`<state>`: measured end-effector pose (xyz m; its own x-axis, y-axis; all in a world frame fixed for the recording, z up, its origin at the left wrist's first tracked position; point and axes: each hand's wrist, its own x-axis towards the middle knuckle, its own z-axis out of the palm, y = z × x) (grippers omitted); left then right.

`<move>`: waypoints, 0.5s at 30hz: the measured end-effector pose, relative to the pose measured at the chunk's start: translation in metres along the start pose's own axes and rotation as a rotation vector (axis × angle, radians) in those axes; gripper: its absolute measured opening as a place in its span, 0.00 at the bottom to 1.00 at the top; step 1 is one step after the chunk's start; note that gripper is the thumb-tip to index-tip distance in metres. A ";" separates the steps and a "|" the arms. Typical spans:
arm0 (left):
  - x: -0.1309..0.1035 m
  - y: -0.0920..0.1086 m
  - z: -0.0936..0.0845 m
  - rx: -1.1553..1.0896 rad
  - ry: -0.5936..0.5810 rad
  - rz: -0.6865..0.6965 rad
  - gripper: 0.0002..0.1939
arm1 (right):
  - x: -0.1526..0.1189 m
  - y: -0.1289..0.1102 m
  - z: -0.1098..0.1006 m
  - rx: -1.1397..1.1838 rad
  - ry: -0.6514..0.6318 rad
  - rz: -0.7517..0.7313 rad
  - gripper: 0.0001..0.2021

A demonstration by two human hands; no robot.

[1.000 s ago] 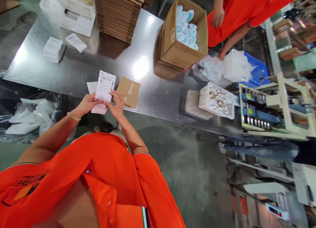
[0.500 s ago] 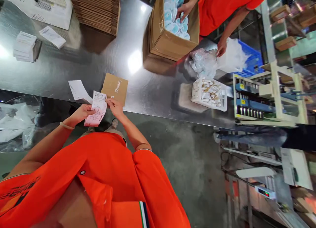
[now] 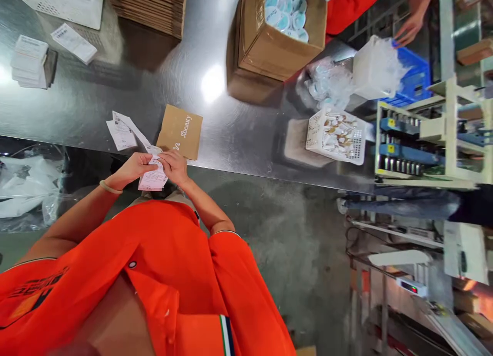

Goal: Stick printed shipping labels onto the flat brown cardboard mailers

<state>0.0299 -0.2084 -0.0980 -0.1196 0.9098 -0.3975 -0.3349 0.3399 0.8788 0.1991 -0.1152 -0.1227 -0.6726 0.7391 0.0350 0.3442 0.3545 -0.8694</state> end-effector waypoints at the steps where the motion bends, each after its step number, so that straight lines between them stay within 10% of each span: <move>1: 0.001 0.000 -0.001 0.014 -0.022 -0.037 0.12 | -0.001 -0.003 0.001 0.034 0.012 0.048 0.18; 9: -0.002 -0.027 -0.053 0.020 -0.160 -0.396 0.16 | 0.036 0.012 -0.070 0.443 0.178 0.621 0.21; 15: -0.013 -0.053 -0.089 0.053 -0.086 -0.458 0.19 | 0.050 0.030 -0.124 0.321 0.615 0.437 0.20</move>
<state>-0.0335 -0.2596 -0.1627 0.1082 0.6792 -0.7259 -0.2868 0.7205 0.6314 0.2574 0.0039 -0.0860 -0.0096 0.9877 -0.1563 0.2246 -0.1502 -0.9628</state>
